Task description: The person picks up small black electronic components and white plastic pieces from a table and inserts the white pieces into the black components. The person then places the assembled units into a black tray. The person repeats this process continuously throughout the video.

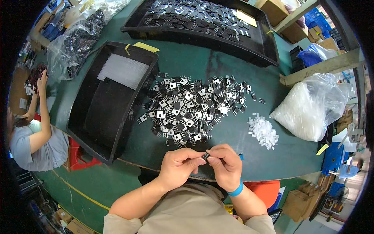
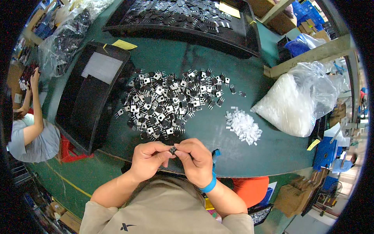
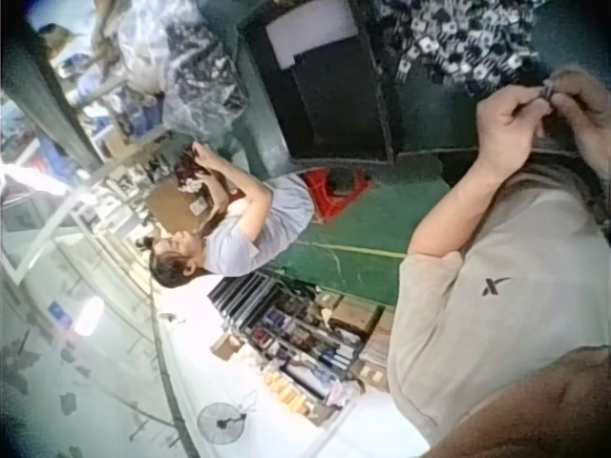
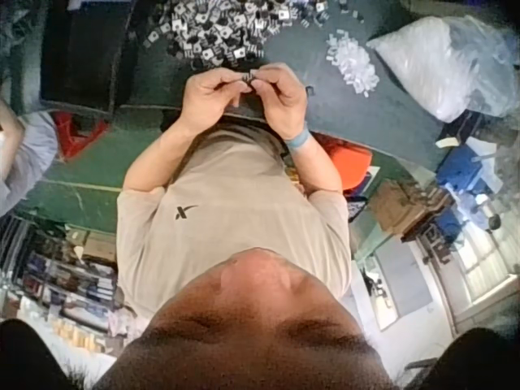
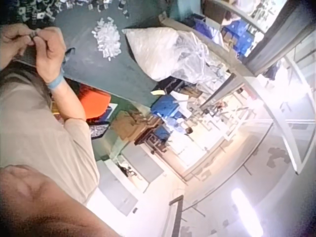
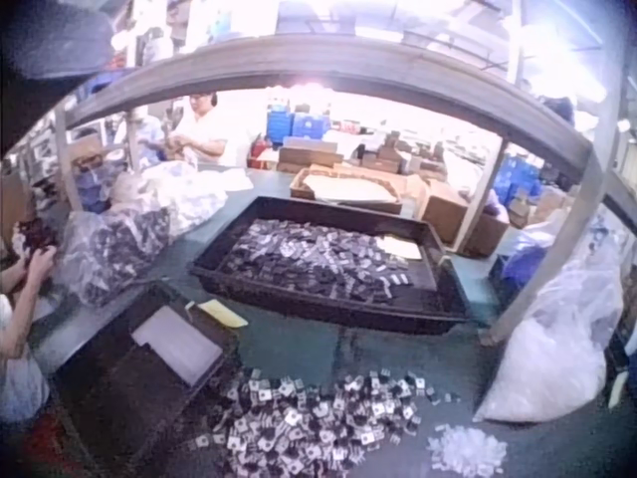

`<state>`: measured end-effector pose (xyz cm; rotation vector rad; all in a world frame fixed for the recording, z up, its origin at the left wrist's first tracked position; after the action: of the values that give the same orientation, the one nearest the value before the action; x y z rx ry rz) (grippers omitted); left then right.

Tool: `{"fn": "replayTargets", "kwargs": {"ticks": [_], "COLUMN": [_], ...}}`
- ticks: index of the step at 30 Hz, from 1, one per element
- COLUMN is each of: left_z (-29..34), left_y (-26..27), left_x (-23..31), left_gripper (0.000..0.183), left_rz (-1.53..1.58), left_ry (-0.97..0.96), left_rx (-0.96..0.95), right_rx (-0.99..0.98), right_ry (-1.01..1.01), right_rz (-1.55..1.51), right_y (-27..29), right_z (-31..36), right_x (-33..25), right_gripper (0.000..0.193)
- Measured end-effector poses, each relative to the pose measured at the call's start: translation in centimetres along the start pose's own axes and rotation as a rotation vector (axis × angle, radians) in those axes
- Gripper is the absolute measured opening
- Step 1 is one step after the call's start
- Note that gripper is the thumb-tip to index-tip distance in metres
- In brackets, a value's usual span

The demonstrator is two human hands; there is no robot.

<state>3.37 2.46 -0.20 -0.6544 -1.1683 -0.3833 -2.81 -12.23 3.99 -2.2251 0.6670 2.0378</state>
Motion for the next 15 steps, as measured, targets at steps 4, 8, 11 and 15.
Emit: {"fn": "replayTargets", "kwargs": {"ticks": [4, 8, 11, 15], "left_z": [0.1, 0.6, 0.9, 0.7], "left_y": [0.1, 0.4, 0.9, 1.2], "left_x": [0.8, 0.5, -0.2, -0.5], "left_gripper": [0.01, 0.008, 0.008, 0.008], "left_rz": [-0.112, -0.193, -0.098, -0.049], "left_ry": [-0.017, -0.061, -0.051, -0.008], "left_rx": [0.019, 0.101, 0.171, 0.179], "right_rx": [-0.01, -0.066, -0.073, -0.066], "right_ry": [0.03, 0.002, -0.01, -0.017], "right_rz": [0.027, 0.115, 0.347, 0.634], "right_y": [-0.3, -0.4, -0.2, -0.6], "right_z": [0.2, -0.3, -1.9, -2.9], "right_x": [0.6, 0.5, 0.5, 1.3], "right_gripper": [0.01, 0.016, 0.023, 0.032]}}
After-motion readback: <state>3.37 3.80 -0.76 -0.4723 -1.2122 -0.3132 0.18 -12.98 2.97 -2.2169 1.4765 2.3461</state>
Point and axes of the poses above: each hand's wrist, its own z-axis away from the middle knuckle, its own y-axis out of the back of the hand, x = y × z, the point moved 5 cm from there along -z, towards the middle knuckle, and after that the axes turned 3 degrees about y, right-handed, at the moved point
